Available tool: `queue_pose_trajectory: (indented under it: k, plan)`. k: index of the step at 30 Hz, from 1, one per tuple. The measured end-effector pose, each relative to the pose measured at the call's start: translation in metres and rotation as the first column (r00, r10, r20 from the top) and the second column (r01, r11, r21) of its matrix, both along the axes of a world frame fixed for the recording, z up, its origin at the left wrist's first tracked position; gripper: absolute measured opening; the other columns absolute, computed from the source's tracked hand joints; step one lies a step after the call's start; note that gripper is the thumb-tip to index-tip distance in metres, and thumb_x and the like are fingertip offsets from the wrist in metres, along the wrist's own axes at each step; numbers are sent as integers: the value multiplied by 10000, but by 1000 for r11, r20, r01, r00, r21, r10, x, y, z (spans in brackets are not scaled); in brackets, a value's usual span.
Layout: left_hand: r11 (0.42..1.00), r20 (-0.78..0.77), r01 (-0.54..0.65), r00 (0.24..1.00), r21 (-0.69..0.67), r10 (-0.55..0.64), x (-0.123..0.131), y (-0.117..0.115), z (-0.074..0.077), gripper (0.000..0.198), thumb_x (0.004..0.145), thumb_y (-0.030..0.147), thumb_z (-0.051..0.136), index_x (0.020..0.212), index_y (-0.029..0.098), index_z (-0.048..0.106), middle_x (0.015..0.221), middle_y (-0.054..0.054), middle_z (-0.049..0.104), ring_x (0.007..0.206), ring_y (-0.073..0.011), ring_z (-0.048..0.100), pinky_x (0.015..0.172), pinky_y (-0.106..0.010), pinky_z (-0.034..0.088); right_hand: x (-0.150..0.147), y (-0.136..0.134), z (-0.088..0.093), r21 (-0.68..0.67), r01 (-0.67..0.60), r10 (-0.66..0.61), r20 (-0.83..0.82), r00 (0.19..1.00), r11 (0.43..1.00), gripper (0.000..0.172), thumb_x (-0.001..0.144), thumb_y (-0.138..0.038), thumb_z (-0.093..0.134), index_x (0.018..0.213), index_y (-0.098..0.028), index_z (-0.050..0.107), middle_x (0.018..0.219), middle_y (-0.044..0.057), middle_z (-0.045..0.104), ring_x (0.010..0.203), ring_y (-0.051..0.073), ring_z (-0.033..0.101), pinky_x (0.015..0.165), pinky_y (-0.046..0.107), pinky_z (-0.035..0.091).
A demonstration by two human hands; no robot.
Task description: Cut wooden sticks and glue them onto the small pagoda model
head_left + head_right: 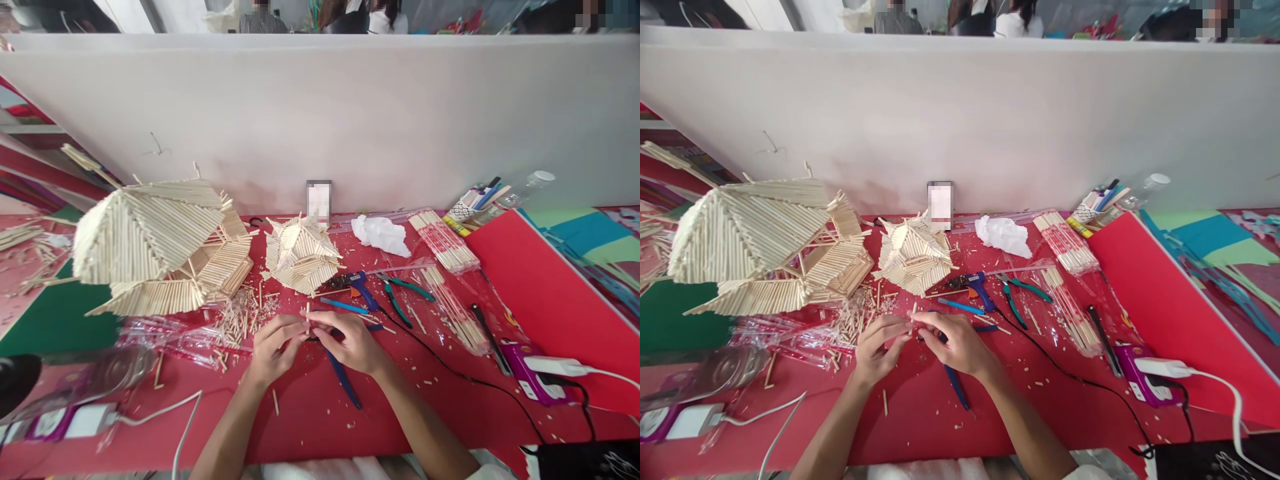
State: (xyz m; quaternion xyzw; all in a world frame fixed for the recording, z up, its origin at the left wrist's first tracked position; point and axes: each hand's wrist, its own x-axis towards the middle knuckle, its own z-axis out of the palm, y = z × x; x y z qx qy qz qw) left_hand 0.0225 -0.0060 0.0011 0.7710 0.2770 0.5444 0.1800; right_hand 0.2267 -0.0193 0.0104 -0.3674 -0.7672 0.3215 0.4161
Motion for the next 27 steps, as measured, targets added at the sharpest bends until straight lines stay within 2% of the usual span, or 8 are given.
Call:
queue_pose_trajectory:
  k: [3, 7, 12, 17, 20, 23, 25, 27]
  plan:
    - [999, -26, -42, 999, 8, 42, 0, -1, 0, 152, 998, 165, 618, 1081, 206, 739, 890, -54, 737, 777, -145, 716, 685, -239, 578, -3, 0, -1, 4, 34, -34, 9, 999, 999, 251, 1024, -243, 595, 1265, -257, 663, 1054, 63, 792, 891, 199, 764, 823, 318, 622]
    - [995, -22, -78, 997, -56, 77, 2, -4, 0, 120, 996, 180, 614, 1036, 206, 724, 853, -40, 709, 753, -152, 684, 685, -259, 560, -9, 1, -2, -2, 72, -72, 38, 997, 997, 108, 1023, -289, 608, 1013, -231, 698, 922, 67, 736, 849, 209, 717, 762, 320, 600]
    - [970, 16, -100, 994, -222, 107, 5, -5, 1, 100, 1005, 250, 603, 946, 198, 663, 832, -32, 698, 759, -162, 663, 704, -271, 542, -16, -2, 0, -200, 20, -24, -18, 1000, 980, 112, 996, -321, 643, 1004, -223, 698, 930, 52, 728, 801, 184, 685, 664, 267, 553]
    - [905, 102, -43, 990, -423, 94, 8, -6, -3, 125, 1003, 297, 617, 959, 187, 660, 833, -27, 697, 740, -145, 669, 681, -240, 542, -22, -5, 3, -470, -33, -54, -170, 984, 882, 190, 974, -366, 655, 898, -195, 687, 767, 15, 702, 649, 149, 648, 572, 237, 497]
    - [852, 158, 35, 986, -523, 57, 8, -5, -4, 157, 987, 319, 654, 1072, 188, 663, 856, -27, 724, 738, -142, 693, 667, -230, 552, -21, -4, -2, -590, -142, -36, -279, 960, 795, 226, 957, -403, 672, 914, -181, 685, 762, 23, 710, 668, 157, 678, 566, 233, 502]
    - [831, 165, 67, 986, -552, 31, 6, -3, -4, 197, 986, 344, 661, 1094, 181, 690, 866, -41, 743, 751, -151, 711, 684, -245, 573, -17, -1, -8, -657, -237, -41, -379, 924, 716, 259, 944, -432, 678, 935, -173, 690, 772, 41, 739, 655, 158, 690, 540, 229, 509]
    - [835, 159, 48, 986, -548, 47, 4, -2, -4, 182, 984, 348, 666, 1033, 178, 708, 860, -45, 746, 752, -153, 716, 695, -251, 583, -13, 1, -9, -664, -239, -48, -383, 923, 709, 261, 933, -427, 687, 927, -166, 701, 752, 40, 740, 617, 143, 668, 532, 226, 505]
    - [844, 161, 30, 985, -536, 67, 2, 0, -4, 175, 974, 347, 683, 1019, 179, 708, 861, -43, 749, 754, -154, 721, 693, -248, 588, -9, 3, -6, -652, -214, -34, -345, 938, 727, 248, 931, -407, 686, 913, -162, 718, 726, 29, 727, 592, 127, 642, 533, 220, 498]
